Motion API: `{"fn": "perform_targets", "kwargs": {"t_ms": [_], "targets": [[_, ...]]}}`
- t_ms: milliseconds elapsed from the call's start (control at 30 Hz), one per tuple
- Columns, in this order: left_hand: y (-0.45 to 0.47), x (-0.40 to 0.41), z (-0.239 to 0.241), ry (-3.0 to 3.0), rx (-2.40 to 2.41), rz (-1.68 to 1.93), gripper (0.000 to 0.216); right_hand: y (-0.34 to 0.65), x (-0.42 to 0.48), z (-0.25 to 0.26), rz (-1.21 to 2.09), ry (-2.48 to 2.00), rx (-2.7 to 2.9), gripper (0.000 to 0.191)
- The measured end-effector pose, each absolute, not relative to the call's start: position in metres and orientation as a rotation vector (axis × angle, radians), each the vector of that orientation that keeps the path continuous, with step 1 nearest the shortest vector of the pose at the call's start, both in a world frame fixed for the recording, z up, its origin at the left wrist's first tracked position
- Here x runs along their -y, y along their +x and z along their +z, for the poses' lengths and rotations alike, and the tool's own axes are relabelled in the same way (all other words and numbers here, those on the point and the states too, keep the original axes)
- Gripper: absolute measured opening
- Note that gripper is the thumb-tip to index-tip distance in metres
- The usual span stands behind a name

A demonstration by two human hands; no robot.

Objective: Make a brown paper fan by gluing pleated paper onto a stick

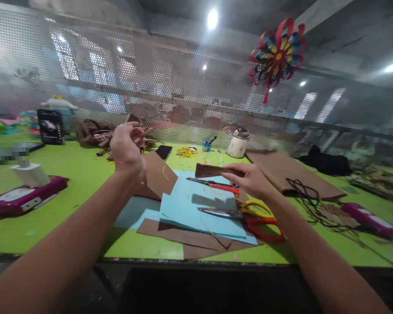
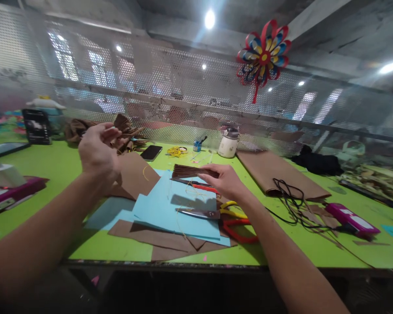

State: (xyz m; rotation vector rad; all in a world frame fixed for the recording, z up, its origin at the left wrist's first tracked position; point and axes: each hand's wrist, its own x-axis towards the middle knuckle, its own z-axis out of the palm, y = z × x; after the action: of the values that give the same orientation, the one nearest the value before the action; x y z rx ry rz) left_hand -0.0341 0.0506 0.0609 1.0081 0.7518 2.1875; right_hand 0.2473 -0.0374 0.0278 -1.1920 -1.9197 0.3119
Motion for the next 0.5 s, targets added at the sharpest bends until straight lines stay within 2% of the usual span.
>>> {"fn": "perform_targets", "kwargs": {"t_ms": [100, 233, 367, 500], "targets": [[-0.016, -0.027, 0.056, 1.335, -0.712, 2.112, 0.032, 0.243, 0.033, 0.021, 0.240, -1.206, 1.853, 0.028], [0.006, -0.004, 0.044, 1.866, -0.720, 1.687, 0.022, 0.239, 0.035, 0.021, 0.259, -1.162, 1.886, 0.026], [0.009, -0.005, 0.033, 2.202, -0.726, 1.338, 0.034, 0.236, 0.041, 0.026, 0.385, -1.074, 1.986, 0.025], [0.009, -0.007, 0.029, 2.389, -0.757, 0.895, 0.029, 0.234, 0.043, 0.028, 0.442, -1.051, 1.981, 0.028]]}}
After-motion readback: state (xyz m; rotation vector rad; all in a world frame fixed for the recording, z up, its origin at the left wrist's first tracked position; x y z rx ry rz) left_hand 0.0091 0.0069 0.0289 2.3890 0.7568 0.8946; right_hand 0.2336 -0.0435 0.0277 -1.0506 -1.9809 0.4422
